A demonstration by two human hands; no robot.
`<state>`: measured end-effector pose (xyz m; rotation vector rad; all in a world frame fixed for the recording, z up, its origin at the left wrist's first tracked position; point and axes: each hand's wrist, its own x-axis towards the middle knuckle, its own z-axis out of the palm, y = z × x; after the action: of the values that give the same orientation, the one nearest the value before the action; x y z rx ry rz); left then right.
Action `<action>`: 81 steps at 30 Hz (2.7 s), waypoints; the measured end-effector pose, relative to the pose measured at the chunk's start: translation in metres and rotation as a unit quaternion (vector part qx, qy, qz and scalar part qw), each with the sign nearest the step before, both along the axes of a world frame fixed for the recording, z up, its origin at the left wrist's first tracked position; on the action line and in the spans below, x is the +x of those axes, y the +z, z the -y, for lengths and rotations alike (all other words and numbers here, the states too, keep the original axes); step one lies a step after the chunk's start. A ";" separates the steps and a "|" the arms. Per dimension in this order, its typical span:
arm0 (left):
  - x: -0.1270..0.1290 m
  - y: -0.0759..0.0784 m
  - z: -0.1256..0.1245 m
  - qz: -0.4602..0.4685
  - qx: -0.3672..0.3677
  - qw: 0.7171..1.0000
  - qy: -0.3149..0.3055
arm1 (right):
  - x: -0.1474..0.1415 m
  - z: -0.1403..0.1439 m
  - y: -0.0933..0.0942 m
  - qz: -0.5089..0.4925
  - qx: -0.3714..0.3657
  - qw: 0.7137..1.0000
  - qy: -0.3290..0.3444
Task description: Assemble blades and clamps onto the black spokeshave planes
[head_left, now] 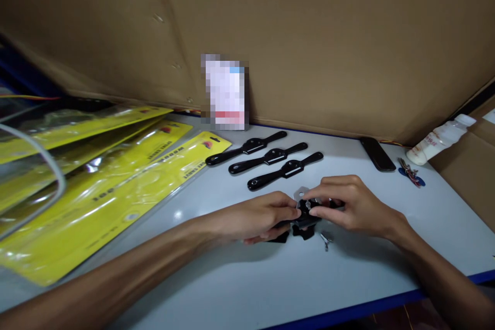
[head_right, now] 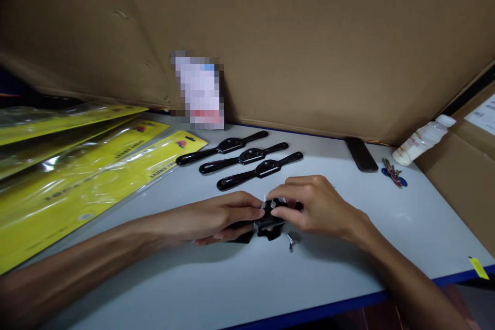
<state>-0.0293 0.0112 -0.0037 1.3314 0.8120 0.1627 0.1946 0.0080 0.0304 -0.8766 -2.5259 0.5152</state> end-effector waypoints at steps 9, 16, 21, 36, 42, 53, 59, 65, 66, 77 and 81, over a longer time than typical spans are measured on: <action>0.001 0.001 0.000 -0.005 0.008 1.000 0.001 | -0.004 0.005 -0.008 0.059 0.051 0.997 -0.023; 0.002 0.001 -0.001 0.006 -0.008 1.000 -0.005 | -0.003 0.006 -0.006 0.019 0.053 0.998 0.004; 0.001 0.002 0.000 -0.001 -0.005 1.000 0.005 | -0.012 0.013 -0.008 0.022 0.068 0.996 -0.046; 0.001 -0.001 -0.001 0.003 -0.009 1.000 0.005 | -0.008 0.011 -0.010 0.032 0.064 0.997 0.011; 0.001 0.001 0.000 0.008 -0.011 1.000 0.011 | -0.007 0.011 -0.005 0.040 0.092 0.995 -0.012; 0.000 -0.001 -0.002 0.007 0.005 1.000 -0.009 | -0.012 0.010 -0.012 0.025 0.127 0.992 0.008; 0.001 -0.003 -0.002 0.023 -0.015 1.000 -0.009 | -0.014 0.009 -0.010 -0.030 0.014 0.997 -0.064; 0.000 -0.002 -0.002 0.015 -0.019 1.000 0.001 | -0.007 0.010 0.003 0.051 0.034 0.994 -0.089; 0.000 -0.001 -0.002 0.015 -0.019 1.000 0.001 | -0.006 0.010 0.004 0.064 0.035 0.994 -0.084; 0.001 0.001 0.000 -0.001 -0.002 1.000 0.010 | -0.010 0.010 -0.009 0.098 0.160 0.982 0.011; 0.002 -0.001 -0.001 -0.002 -0.004 1.000 0.000 | -0.015 0.012 -0.015 0.129 0.224 0.966 -0.010</action>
<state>-0.0270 0.0124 -0.0048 1.3245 0.8140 0.1566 0.1794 -0.0040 0.0158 -0.8332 -2.6963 -0.1932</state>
